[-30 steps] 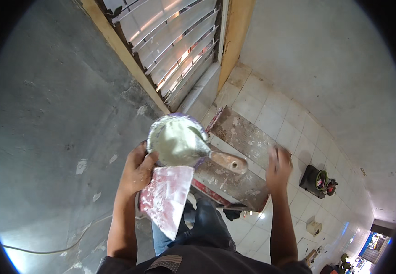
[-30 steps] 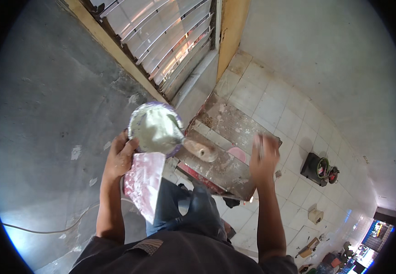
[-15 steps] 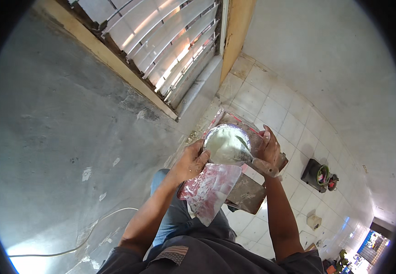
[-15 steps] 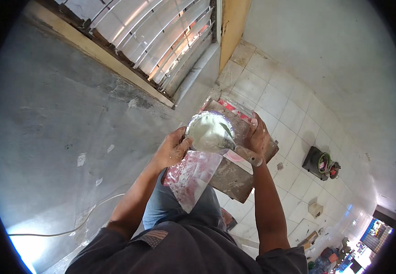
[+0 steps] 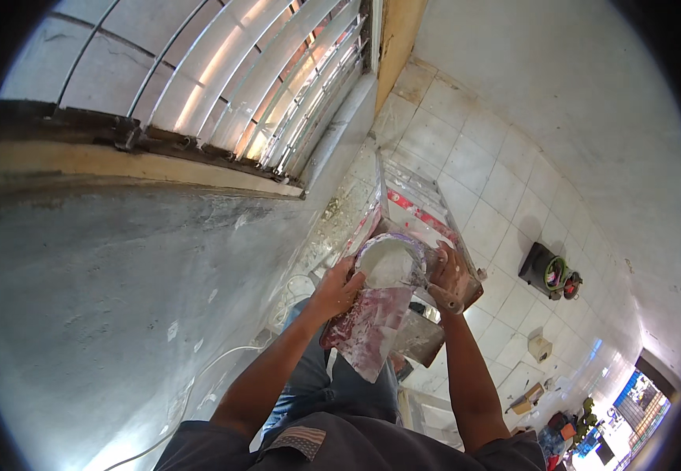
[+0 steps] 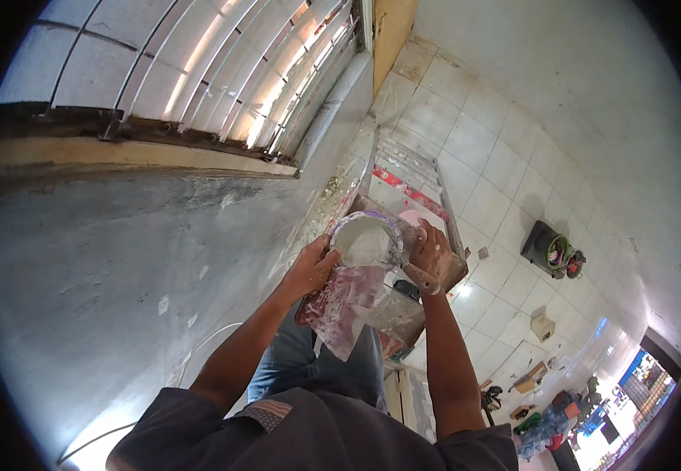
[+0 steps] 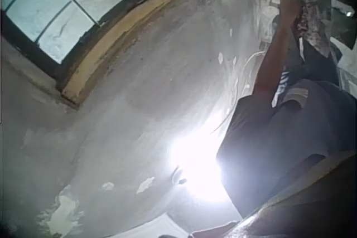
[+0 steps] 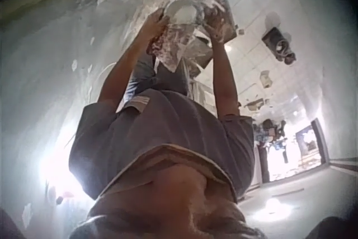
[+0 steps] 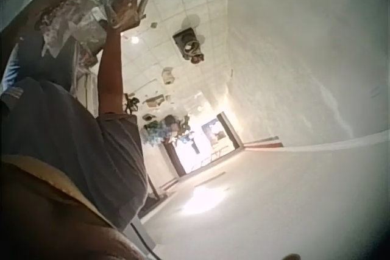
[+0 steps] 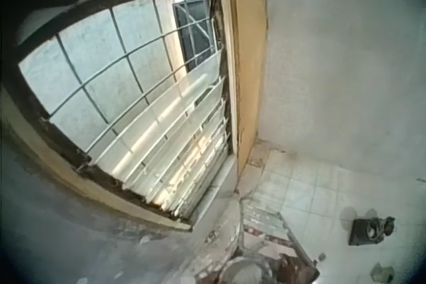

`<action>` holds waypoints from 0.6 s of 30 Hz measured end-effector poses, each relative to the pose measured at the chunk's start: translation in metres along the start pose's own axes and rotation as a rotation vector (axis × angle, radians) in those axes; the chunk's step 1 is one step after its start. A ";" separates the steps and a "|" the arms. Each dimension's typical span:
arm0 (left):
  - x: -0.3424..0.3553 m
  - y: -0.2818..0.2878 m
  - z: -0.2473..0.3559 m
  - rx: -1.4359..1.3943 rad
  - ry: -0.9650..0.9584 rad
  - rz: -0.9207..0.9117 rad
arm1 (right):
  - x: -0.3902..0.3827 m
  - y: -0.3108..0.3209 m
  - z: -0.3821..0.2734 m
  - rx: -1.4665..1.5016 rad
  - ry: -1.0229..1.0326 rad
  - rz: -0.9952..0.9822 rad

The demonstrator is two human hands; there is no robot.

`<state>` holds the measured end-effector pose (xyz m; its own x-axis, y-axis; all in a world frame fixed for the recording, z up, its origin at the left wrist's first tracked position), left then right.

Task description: Mixes wall filler and applies it to gaps or holes in a concrete wall using a putty knife.

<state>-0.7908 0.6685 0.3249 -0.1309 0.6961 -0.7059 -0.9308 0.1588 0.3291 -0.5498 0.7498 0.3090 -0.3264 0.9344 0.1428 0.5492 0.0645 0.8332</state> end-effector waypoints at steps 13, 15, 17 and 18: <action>-0.080 0.058 -0.013 -0.254 0.277 0.173 | 0.003 -0.007 0.000 -0.093 0.000 -0.079; -0.092 0.071 -0.008 -0.316 0.276 0.216 | 0.006 -0.005 -0.007 -0.119 -0.022 -0.122; -0.097 0.090 0.025 -0.354 0.248 0.264 | 0.005 -0.006 0.004 -0.125 -0.006 -0.118; -0.094 0.093 0.033 -0.357 0.254 0.274 | 0.003 -0.006 0.009 -0.135 0.004 -0.115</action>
<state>-0.8539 0.6408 0.4428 -0.4238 0.4798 -0.7682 -0.9034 -0.2856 0.3200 -0.5469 0.7552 0.2999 -0.3842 0.9222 0.0448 0.3996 0.1224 0.9085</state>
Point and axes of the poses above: each hand's wrist, its own x-axis towards the middle knuckle, its own y-axis out of the back of the hand, z = x × y, the point moved 4 cm from there along x, towards the middle knuckle, and after that the axes turned 11 degrees about y, right-handed, at the moved point
